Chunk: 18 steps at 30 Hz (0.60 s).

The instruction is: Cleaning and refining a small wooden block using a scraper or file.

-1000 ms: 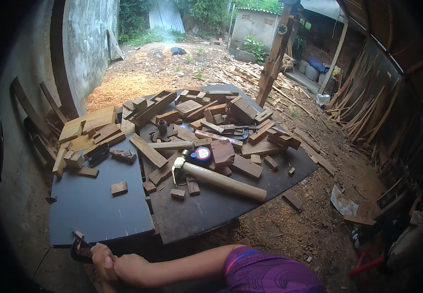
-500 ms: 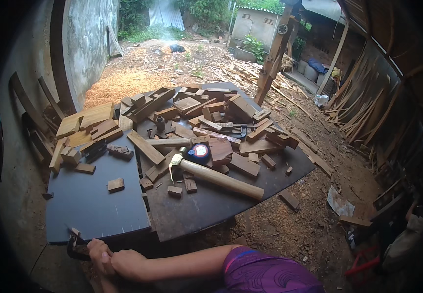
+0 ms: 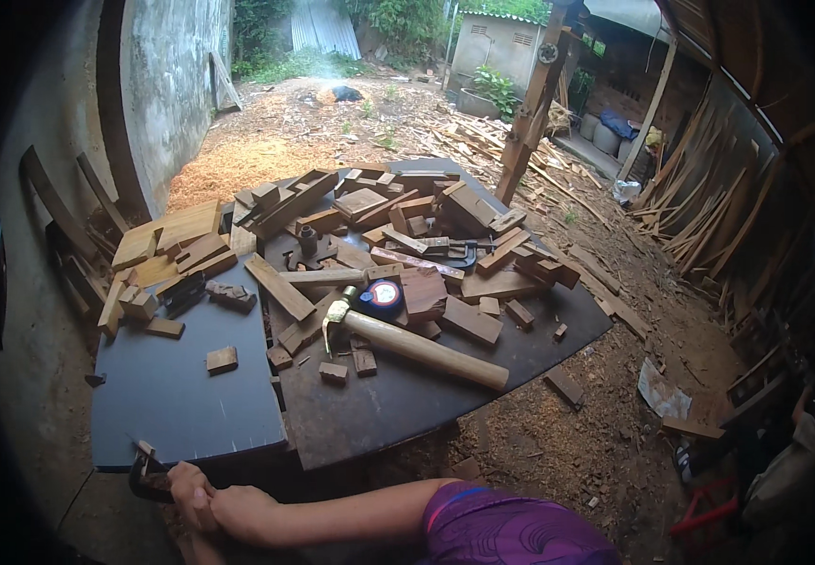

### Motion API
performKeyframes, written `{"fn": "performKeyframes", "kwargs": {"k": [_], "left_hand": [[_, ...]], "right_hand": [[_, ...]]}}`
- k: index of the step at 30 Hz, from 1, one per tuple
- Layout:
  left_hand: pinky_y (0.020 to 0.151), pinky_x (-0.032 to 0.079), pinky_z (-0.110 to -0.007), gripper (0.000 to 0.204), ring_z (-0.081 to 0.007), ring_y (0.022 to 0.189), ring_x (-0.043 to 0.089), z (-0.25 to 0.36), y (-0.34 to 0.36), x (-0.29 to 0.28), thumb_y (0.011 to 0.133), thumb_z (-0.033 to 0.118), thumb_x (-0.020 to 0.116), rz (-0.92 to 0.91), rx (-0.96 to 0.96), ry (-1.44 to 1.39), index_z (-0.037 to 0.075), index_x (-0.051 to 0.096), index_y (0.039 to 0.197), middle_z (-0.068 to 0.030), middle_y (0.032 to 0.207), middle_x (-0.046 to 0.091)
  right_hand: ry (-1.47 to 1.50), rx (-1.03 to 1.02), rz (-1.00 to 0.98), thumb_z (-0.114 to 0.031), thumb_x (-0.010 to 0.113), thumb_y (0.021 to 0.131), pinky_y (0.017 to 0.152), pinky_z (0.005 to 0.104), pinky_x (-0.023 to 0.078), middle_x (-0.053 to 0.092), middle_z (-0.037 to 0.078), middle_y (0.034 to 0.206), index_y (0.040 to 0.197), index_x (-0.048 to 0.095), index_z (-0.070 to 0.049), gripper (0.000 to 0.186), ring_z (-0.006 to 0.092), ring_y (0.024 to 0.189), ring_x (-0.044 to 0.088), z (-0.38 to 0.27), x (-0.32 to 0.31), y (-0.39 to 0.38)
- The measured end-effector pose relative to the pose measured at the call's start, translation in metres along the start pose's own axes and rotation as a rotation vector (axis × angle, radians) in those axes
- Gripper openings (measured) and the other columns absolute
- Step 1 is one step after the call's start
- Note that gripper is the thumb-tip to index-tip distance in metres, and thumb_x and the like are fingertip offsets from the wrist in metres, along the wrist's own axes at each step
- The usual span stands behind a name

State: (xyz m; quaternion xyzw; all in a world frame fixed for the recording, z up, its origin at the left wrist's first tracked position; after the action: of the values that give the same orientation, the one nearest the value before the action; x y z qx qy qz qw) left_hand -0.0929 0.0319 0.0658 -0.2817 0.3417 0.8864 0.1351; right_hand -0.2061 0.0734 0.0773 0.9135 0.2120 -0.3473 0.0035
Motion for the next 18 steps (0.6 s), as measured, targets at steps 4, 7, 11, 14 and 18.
{"fn": "performKeyframes", "kwargs": {"k": [4, 7, 11, 14, 18], "left_hand": [[0.069, 0.031, -0.042, 0.044, -0.0289, 0.064, 0.037, -0.037, 0.012, -0.015, 0.083, 0.037, 0.037, 0.174, -0.050, 0.081, 0.003, 0.032, 0.056, -0.0133, 0.059, 0.032], [0.069, 0.030, -0.042, 0.044, -0.0290, 0.065, 0.036, -0.045, 0.019, -0.024, 0.085, 0.037, 0.036, 0.182, -0.088, 0.089, 0.003, 0.031, 0.058, -0.0138, 0.060, 0.032], [0.069, 0.031, -0.042, 0.044, -0.0293, 0.064, 0.038, -0.027, 0.005, -0.003, 0.083, 0.038, 0.037, 0.264, -0.134, 0.002, 0.003, 0.033, 0.057, -0.0141, 0.059, 0.033], [0.069, 0.032, -0.043, 0.042, -0.0298, 0.066, 0.037, -0.011, -0.005, -0.007, 0.085, 0.038, 0.036, 0.113, -0.003, -0.003, 0.003, 0.035, 0.063, -0.0142, 0.064, 0.034], [0.070, 0.032, -0.043, 0.042, -0.0296, 0.066, 0.039, -0.031, 0.005, -0.011, 0.084, 0.037, 0.037, 0.091, -0.010, 0.076, 0.003, 0.034, 0.060, -0.0141, 0.062, 0.035]], "right_hand": [[-0.143, -0.184, 0.049, -0.011, 0.051, 0.083, 0.063, 0.0465, 0.056, 0.068, 0.022, 0.075, 0.077, 0.061, 0.003, 0.018, 0.0380, 0.069, 0.069, -0.003, 0.004, 0.047], [-0.103, -0.230, 0.059, -0.012, 0.051, 0.083, 0.063, 0.0466, 0.056, 0.068, 0.022, 0.075, 0.077, 0.061, 0.003, 0.019, 0.0387, 0.070, 0.069, -0.003, 0.004, 0.066], [-0.127, -0.180, 0.015, -0.013, 0.052, 0.084, 0.063, 0.0468, 0.056, 0.068, 0.022, 0.076, 0.078, 0.062, 0.003, 0.019, 0.0389, 0.072, 0.069, -0.003, -0.003, 0.036], [-0.080, -0.043, -0.080, -0.017, 0.048, 0.090, 0.069, 0.0432, 0.058, 0.071, 0.020, 0.082, 0.099, 0.061, 0.004, 0.026, 0.0348, 0.079, 0.071, -0.011, -0.015, 0.003], [-0.109, -0.133, 0.022, -0.014, 0.052, 0.083, 0.064, 0.0455, 0.057, 0.068, 0.022, 0.076, 0.079, 0.063, 0.002, 0.020, 0.0379, 0.073, 0.069, 0.004, 0.009, 0.040]]}}
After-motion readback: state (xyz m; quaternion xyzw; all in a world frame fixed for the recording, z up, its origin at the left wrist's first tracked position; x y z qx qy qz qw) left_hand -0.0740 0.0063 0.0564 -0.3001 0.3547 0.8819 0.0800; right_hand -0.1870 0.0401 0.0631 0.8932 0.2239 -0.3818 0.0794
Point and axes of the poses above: each hand's wrist, its own y-axis towards the middle knuckle, its own x-axis out of the palm, z = x × y, the point moved 2 cm from there along y, towards the middle knuckle
